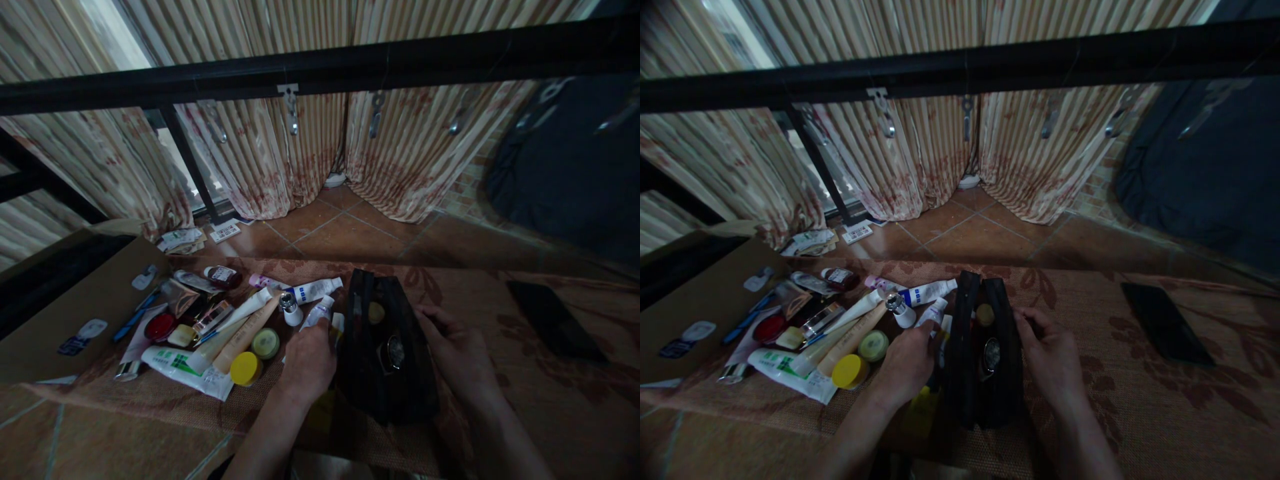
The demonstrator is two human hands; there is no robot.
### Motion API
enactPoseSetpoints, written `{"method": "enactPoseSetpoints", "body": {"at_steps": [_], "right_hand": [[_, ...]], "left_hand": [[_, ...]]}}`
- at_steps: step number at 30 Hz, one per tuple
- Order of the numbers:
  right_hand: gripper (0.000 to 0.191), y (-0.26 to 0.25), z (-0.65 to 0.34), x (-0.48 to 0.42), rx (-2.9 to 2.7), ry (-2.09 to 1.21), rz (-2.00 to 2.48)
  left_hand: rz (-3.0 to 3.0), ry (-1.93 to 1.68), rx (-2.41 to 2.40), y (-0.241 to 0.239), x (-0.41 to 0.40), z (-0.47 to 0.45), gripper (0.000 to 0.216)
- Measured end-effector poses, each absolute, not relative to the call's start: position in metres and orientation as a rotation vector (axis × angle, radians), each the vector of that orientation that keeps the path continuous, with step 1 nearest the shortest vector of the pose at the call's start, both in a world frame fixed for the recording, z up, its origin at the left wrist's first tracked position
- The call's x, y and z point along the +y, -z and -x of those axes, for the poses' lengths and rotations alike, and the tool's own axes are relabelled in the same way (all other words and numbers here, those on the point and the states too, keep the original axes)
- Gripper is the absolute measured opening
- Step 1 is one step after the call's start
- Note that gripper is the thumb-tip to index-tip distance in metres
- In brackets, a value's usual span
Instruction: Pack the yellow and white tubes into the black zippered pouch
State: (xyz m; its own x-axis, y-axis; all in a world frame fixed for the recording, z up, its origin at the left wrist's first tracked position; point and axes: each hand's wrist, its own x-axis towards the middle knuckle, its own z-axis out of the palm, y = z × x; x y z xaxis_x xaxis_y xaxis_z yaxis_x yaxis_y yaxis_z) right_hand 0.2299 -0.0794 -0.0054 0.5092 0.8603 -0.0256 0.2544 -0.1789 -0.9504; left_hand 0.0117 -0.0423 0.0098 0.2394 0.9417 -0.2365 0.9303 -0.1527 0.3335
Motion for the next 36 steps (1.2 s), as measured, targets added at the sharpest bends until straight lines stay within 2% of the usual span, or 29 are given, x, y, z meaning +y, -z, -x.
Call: {"method": "enactPoseSetpoints", "body": {"at_steps": [15, 21, 25, 29, 36], "right_hand": [[0.035, 0.000, -0.228, -0.079, -0.975, -0.708, 1.744], [0.038, 0.004, -0.229, -0.080, -0.955, -0.768, 1.702], [0.038, 0.005, -0.230, -0.080, -0.973, -0.755, 1.712], [0.035, 0.004, -0.231, -0.079, -0.958, -0.705, 1.728], [0.033, 0.004, -0.231, -0.080, -0.955, -0.720, 1.700]], "left_hand": [[-2.117, 0.003, 1.707, -0.012, -0.043, -0.012, 0.023], [-2.069, 0.031, 1.714, -0.015, -0.042, -0.011, 0.032], [-1.999, -0.109, 1.758, -0.017, -0.038, -0.006, 0.039], [-1.903, -0.324, 1.755, -0.018, -0.035, -0.002, 0.037], [-1.617, -0.968, 1.487, -0.018, -0.033, -0.001, 0.032]]}}
